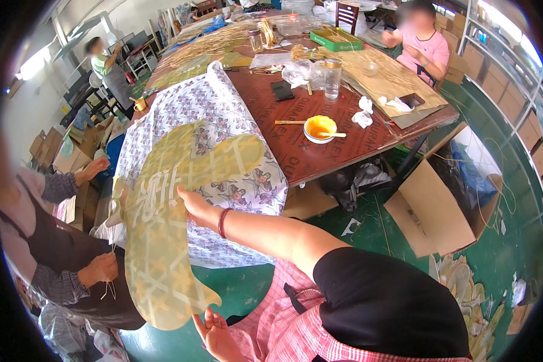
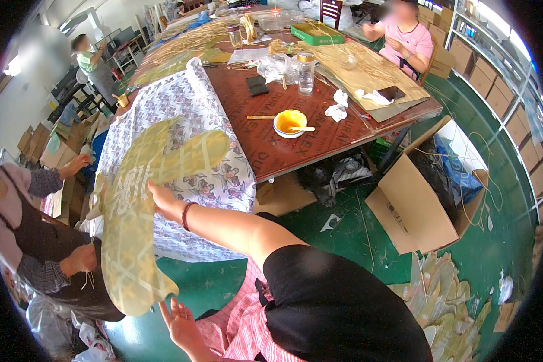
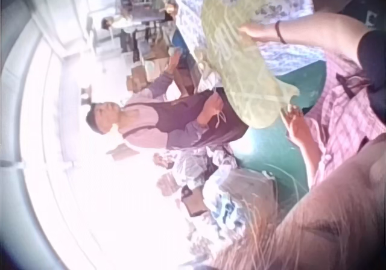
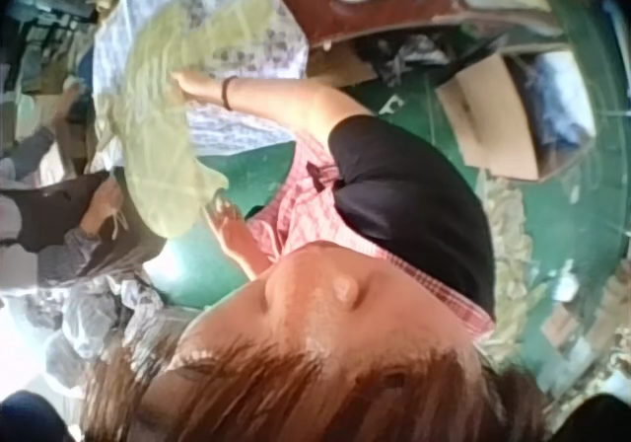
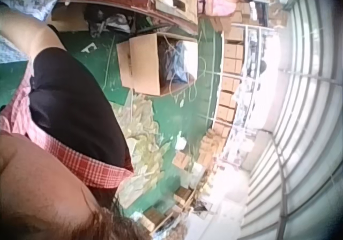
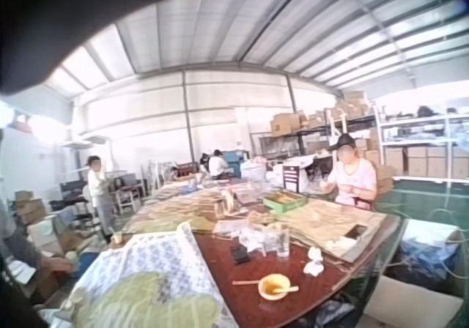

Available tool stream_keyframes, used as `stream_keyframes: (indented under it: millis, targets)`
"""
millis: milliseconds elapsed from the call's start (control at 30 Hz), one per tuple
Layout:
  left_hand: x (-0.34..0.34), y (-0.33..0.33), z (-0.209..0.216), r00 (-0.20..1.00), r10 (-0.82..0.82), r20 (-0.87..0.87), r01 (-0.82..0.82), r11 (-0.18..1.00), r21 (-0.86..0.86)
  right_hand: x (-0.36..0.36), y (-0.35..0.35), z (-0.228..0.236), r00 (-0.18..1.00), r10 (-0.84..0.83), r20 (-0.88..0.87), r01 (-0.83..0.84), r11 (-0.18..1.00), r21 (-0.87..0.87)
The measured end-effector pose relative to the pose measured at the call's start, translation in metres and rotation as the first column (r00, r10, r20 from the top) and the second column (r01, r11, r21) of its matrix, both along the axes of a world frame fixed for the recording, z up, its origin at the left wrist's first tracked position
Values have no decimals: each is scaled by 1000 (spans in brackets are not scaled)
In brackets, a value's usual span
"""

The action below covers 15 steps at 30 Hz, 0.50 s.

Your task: Assembling a kite by applying glue to the frame and attaching the paper covering.

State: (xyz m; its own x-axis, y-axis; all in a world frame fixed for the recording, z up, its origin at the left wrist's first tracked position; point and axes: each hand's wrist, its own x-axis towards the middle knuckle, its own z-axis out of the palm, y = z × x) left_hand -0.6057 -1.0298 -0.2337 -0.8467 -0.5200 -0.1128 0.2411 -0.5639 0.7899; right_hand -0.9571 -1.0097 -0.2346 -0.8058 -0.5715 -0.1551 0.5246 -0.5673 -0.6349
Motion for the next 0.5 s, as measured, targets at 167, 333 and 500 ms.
stream_keyframes:
  millis: [167, 333, 500]
  targets:
    - [17, -1, 2, 996, -27, 90, 35, 995, -90, -22, -1, 37, 988, 96, -118, -105, 992, -74]
    - [27, -1, -4, 999, 17, 45, -18, 1000, 24, -51, 18, 64, 948, 161, -273, -128, 983, 133]
    - [45, -7, -10, 998, -45, 50, 45, 999, -13, -46, 17, 109, 960, 169, -224, -119, 968, 221]
